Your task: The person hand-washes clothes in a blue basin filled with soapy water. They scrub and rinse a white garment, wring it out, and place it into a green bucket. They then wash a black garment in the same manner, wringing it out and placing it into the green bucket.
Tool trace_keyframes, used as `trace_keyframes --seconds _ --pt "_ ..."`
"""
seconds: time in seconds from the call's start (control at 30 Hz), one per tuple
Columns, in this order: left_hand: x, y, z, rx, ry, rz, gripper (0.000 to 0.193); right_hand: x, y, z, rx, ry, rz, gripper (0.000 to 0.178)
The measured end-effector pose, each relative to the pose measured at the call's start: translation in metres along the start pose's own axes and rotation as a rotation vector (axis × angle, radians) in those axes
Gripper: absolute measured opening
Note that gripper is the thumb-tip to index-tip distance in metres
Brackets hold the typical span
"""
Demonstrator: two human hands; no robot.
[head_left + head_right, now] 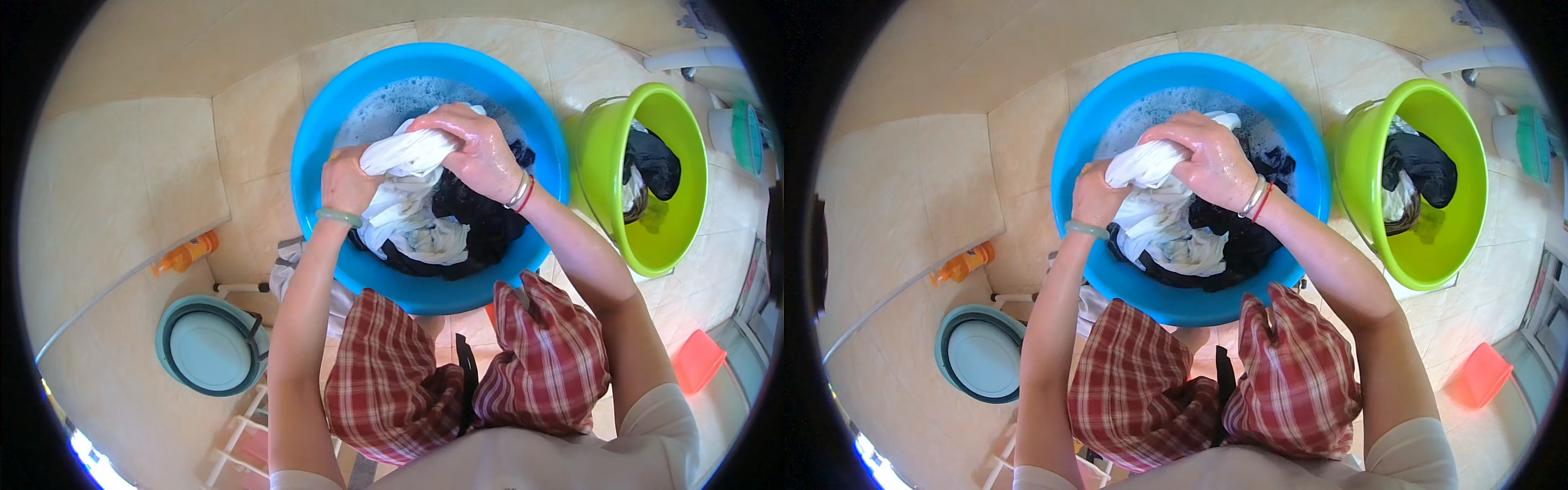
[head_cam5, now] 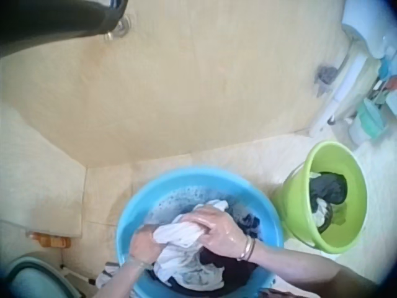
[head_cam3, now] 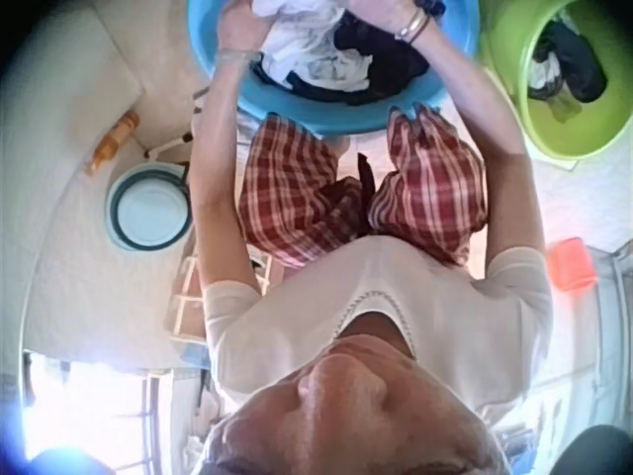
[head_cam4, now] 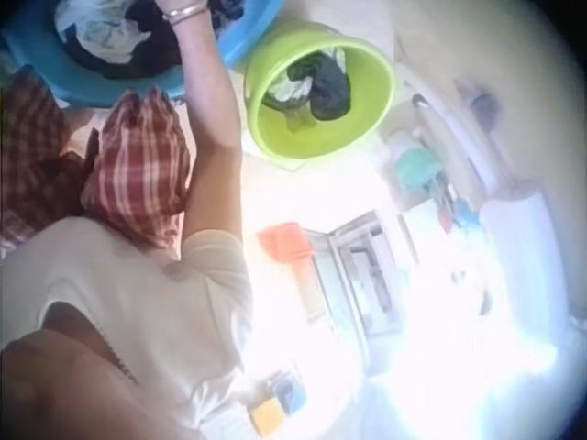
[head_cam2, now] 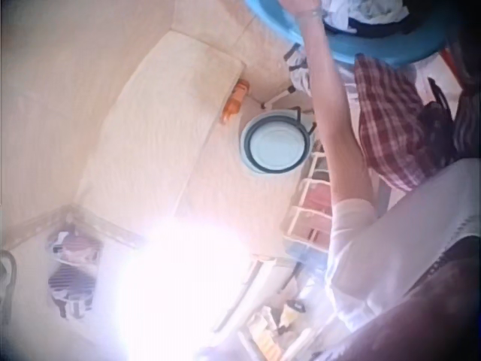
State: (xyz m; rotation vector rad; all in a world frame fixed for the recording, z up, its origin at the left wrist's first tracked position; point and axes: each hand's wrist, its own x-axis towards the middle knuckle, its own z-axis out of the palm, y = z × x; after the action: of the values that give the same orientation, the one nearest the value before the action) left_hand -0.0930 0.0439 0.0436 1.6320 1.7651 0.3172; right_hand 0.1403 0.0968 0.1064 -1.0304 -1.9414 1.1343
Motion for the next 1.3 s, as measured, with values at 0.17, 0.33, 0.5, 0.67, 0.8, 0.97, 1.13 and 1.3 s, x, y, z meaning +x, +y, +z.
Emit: trace_keyframes --seconds 0.17,0.33,0.5,0.67,0.8,0.97,1.13,1.3 --pt "0.001 0.011 -0.025 -0.554 -0.12 -0.261 0.049 -0.008 0.041 -0.031 -0.095 -0.046 0.175 0.035" --pt "-0.008 0.081 -0.07 -0.731 -0.076 -0.162 0.052 -0.02 0.037 -0.028 -0.406 -0.408 0.275 0.065" --pt "-0.038 0.157 -0.124 -0.825 -0.042 -0.028 0.056 -0.016 0.015 -0.032 -0.265 -0.413 0.106 0.123" --pt "-0.085 0.205 -0.187 -0.967 0.101 0.109 0.053 0.012 -0.048 -0.038 -0.304 -0.521 0.021 0.128" --pt "-0.134 0.227 -0.204 -1.023 0.23 0.253 0.043 -0.01 -0.073 -0.023 -0.379 -0.53 -0.044 0.127" --pt "-0.159 0.204 -0.201 -1.266 0.26 0.292 0.036 -0.028 -0.071 0.01 -0.104 -0.34 0.066 0.097" --pt "-0.132 0.128 -0.177 -1.633 0.366 0.209 0.034 -0.037 -0.05 0.002 0.054 -0.077 0.186 0.055" --pt "-0.108 -0.004 -0.071 -1.889 0.237 -0.143 0.039 -0.052 -0.06 0.006 0.3 0.153 0.452 0.043"
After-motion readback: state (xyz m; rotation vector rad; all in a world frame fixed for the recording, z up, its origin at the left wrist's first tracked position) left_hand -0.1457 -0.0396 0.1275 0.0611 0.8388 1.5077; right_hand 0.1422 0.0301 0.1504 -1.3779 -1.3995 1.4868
